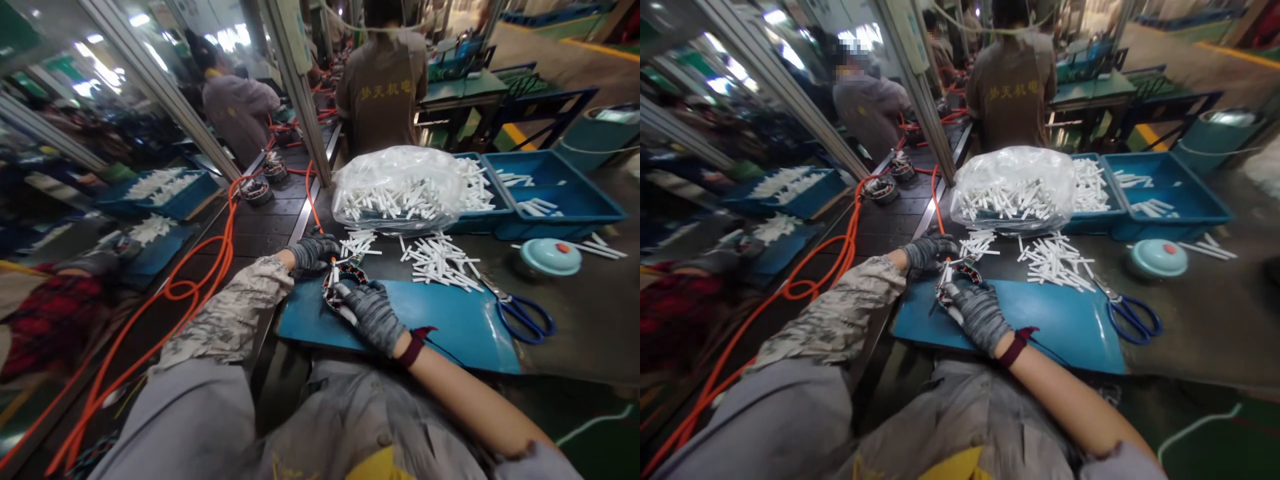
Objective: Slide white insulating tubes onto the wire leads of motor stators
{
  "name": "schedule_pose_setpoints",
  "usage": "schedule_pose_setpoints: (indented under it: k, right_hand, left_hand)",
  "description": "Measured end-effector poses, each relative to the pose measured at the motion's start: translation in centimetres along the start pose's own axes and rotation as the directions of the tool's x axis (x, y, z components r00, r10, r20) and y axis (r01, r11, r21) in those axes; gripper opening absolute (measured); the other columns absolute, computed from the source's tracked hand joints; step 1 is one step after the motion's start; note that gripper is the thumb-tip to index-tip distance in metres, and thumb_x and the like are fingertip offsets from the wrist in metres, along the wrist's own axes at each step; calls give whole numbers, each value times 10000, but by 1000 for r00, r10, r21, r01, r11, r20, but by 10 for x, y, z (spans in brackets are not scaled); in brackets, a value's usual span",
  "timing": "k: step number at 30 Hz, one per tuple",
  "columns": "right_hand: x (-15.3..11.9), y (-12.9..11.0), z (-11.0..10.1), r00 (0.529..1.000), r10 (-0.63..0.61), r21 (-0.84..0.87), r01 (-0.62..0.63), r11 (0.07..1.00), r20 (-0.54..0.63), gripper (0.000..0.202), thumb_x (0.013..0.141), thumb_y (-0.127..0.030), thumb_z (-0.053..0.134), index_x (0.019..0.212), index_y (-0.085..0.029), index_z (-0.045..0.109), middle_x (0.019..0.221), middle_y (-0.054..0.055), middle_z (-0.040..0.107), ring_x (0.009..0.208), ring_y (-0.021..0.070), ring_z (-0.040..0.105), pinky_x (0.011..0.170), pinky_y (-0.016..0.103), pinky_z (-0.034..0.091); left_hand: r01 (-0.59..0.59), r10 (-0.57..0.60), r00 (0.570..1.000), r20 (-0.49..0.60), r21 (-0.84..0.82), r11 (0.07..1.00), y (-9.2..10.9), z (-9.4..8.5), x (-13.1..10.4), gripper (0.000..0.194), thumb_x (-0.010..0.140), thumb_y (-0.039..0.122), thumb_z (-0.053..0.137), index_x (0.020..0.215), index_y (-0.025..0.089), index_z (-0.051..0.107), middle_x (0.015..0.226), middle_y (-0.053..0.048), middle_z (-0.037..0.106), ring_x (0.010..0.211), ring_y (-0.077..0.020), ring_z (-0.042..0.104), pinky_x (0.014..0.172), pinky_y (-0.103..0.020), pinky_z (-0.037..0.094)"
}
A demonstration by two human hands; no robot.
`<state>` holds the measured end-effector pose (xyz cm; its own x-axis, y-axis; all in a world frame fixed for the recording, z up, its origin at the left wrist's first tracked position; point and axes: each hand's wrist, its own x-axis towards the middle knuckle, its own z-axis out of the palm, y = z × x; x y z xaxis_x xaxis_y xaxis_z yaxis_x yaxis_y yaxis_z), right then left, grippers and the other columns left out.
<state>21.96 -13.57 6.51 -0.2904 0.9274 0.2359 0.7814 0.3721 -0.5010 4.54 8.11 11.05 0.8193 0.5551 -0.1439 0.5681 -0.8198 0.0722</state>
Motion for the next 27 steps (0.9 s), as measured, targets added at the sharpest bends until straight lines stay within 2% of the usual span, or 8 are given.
schedule_pose_setpoints:
  k: [3,6,10,15,19,21,23,27]
  right_hand:
    - [7,-4,2,994,104,22,-104,994,15,436,1018,-453,605,1433,-319,616,1200,90,780,1076,270,696,1045,458,403]
    - [6,5,0,983,184,145,-179,973,-25,548,926,-490,738,1417,-271,633,1088,83,805,1024,269,713,1007,433,411]
    - [-5,24,-6,988,126,305,-93,948,-92,299,1005,-470,629,1175,-269,770,981,49,815,928,229,721,987,411,430]
    - [-13,32,-11,992,-56,367,94,925,-112,336,1046,-489,540,1104,-267,785,971,35,813,887,209,704,907,382,458]
    - [-15,32,-13,990,-82,389,121,913,-114,280,1035,-439,583,1152,-266,769,1012,42,810,933,208,712,952,393,472]
    - [-17,33,-13,990,-87,430,127,894,-112,248,1023,-406,614,1185,-285,758,1063,34,809,989,213,720,1004,414,475]
    - [-21,34,-13,990,-87,498,129,858,-107,235,1013,-370,636,1212,-309,746,1127,23,801,1067,215,718,1055,432,474]
    - [-31,34,-15,998,9,752,43,658,-65,277,961,-358,714,1236,-327,725,1255,21,761,1176,217,697,1039,403,541]
  left_hand:
    - [90,-82,984,-158,44,995,0,0,-15,188,827,314,684,946,220,795,932,-44,787,1003,-258,694,1173,-544,371]
    - [224,-202,917,-342,23,974,10,1,-45,295,939,433,606,975,194,775,911,-81,777,950,-257,684,1026,-480,487]
    - [364,-354,827,-437,-64,929,37,33,-92,422,995,508,523,1034,173,778,904,-135,780,887,-283,710,874,-455,537]
    - [259,-302,952,-52,-392,883,34,60,-125,687,700,645,806,1254,249,720,977,-69,801,818,-244,732,747,-369,590]
    - [363,-395,916,72,-569,738,11,46,-97,697,909,636,583,1436,180,569,1339,-114,714,1129,-231,716,905,-340,597]
    - [613,-637,768,62,-360,703,7,39,-67,576,977,570,519,1397,184,599,1347,-115,706,1193,-238,696,995,-343,564]
    - [706,-715,696,66,-242,666,8,33,-35,521,926,533,626,1263,140,686,1276,-168,728,1214,-318,685,1060,-416,528]
    - [710,-710,701,64,-159,686,17,19,10,429,901,423,653,1190,112,721,1204,-192,746,1190,-361,689,1043,-455,524]
